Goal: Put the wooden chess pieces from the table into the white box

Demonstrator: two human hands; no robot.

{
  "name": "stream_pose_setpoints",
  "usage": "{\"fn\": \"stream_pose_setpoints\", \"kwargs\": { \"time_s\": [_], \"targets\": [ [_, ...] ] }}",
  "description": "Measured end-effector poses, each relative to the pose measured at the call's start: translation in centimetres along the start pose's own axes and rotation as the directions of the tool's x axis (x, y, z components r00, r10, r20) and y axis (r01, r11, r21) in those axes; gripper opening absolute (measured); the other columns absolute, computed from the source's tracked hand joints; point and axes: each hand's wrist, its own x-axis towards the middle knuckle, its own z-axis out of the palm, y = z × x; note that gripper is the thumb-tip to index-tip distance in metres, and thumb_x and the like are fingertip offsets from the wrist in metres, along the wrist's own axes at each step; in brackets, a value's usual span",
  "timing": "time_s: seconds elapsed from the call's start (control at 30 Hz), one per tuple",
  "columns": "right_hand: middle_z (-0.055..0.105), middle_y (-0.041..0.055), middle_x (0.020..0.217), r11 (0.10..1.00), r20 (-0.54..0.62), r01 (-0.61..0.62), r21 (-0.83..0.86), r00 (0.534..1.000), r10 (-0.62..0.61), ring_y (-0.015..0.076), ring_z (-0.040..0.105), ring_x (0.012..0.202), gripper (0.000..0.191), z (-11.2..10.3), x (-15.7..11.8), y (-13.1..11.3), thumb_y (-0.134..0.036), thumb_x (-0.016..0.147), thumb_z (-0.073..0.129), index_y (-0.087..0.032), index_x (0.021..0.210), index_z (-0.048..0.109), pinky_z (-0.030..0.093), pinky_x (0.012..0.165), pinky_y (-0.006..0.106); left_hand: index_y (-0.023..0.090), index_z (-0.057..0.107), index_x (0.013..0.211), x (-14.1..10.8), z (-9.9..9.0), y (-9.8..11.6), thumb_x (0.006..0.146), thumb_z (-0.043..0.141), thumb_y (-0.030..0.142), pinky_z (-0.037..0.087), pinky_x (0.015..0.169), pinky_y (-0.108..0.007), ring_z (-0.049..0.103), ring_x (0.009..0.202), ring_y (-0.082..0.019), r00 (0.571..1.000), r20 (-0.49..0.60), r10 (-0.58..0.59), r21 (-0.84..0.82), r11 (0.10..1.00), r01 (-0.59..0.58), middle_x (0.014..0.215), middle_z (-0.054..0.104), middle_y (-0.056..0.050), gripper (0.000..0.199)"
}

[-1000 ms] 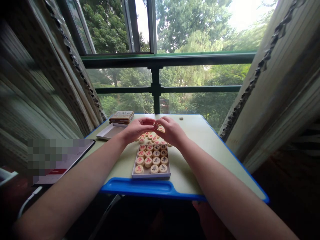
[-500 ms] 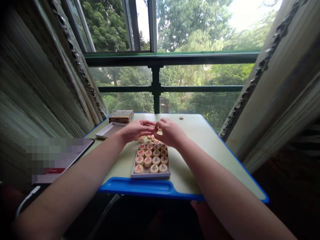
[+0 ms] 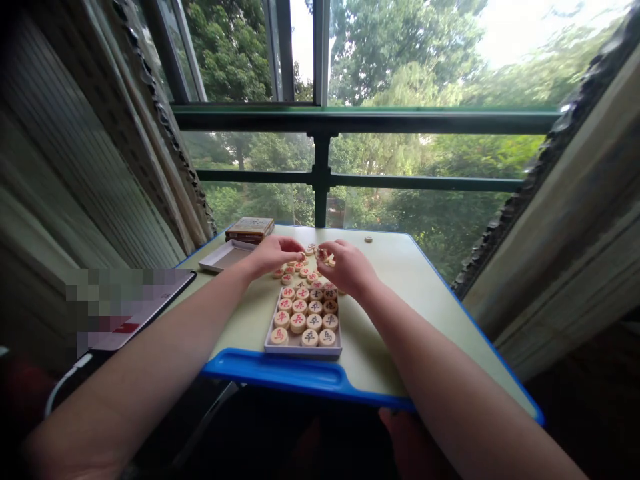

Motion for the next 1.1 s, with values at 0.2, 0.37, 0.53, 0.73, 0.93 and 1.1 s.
{"fn": "stream_pose_setpoints", "kwargs": {
  "time_s": [0.2, 0.37, 0.53, 0.73, 0.93, 1.1],
  "targets": [
    [0.064, 0.0058, 0.079, 1.0, 0.012, 0.014, -0.006, 1.0, -0.014, 0.015, 0.055, 0.067, 0.014, -0.1, -0.1, -0.2, -0.03, 0.075, 0.057, -0.017, 0.078, 0.062, 0.042, 0.063, 0.027, 0.012, 0.068, 0.076, -0.5, -1.4, 0.4, 0.058, 0.066, 0.017, 0.044, 0.058, -0.023, 0.058, 0.064, -0.013, 0.968, 0.25, -0.009, 0.204, 0.978, -0.043, 0.071, 0.067, -0.004, 0.019],
    [0.064, 0.0058, 0.079, 0.999, 0.008, 0.045, 0.001, 0.999, -0.045, 0.0146, 0.055, 0.066, 0.014, -0.1, 0.0, -0.3, -0.03, 0.074, 0.058, -0.017, 0.075, 0.061, 0.041, 0.063, 0.027, 0.012, 0.072, 0.082, -0.6, -1.5, 0.4, 0.058, 0.069, 0.023, 0.043, 0.061, -0.024, 0.058, 0.067, -0.014, 0.945, 0.326, -0.02, 0.258, 0.964, -0.069, 0.076, 0.069, -0.006, 0.027],
    [0.062, 0.0031, 0.074, 0.988, 0.171, 0.098, 0.119, 0.978, -0.118, 0.0122, 0.053, 0.065, 0.011, -1.5, -0.1, -1.4, -0.027, 0.073, 0.059, -0.016, 0.077, 0.062, 0.04, 0.061, 0.024, 0.013, 0.073, 0.087, -0.5, -1.3, 0.1, 0.058, 0.068, 0.028, 0.043, 0.061, -0.024, 0.058, 0.068, -0.015, 0.945, 0.324, -0.043, 0.316, 0.947, -0.065, 0.077, 0.07, -0.006, 0.033],
    [0.058, 0.002, 0.078, 0.953, 0.43, 0.18, 0.244, 0.861, -0.273, 0.0105, 0.05, 0.067, 0.009, -4.2, -1.3, -5.4, -0.018, 0.067, 0.063, -0.017, 0.075, 0.062, 0.039, 0.062, 0.023, 0.015, 0.073, 0.078, -0.9, -1.1, 0.6, 0.061, 0.064, 0.027, 0.041, 0.058, -0.023, 0.058, 0.066, -0.015, 0.95, 0.313, -0.002, 0.409, 0.903, -0.133, 0.071, 0.068, -0.004, 0.023],
    [0.06, 0.001, 0.075, 0.957, 0.601, 0.164, 0.239, 0.749, -0.278, 0.0089, 0.049, 0.06, 0.012, -4.6, -2.7, -7.5, -0.013, 0.066, 0.061, -0.017, 0.077, 0.063, 0.036, 0.056, 0.021, 0.015, 0.07, 0.074, -1.3, -0.4, 1.0, 0.06, 0.057, 0.014, 0.04, 0.056, -0.021, 0.057, 0.065, -0.013, 0.95, 0.313, 0.009, 0.45, 0.879, -0.156, 0.072, 0.067, -0.003, 0.019],
    [0.059, 0.0015, 0.076, 0.961, 0.639, 0.161, 0.223, 0.721, -0.269, 0.0093, 0.049, 0.061, 0.006, -4.6, -2.9, -7.5, -0.017, 0.067, 0.063, -0.017, 0.074, 0.063, 0.037, 0.056, 0.021, 0.015, 0.068, 0.075, -1.1, -0.1, 0.8, 0.061, 0.055, 0.013, 0.041, 0.058, -0.02, 0.058, 0.068, -0.014, 0.944, 0.328, 0.028, 0.468, 0.864, -0.188, 0.074, 0.067, -0.003, 0.02]
  ]
}}
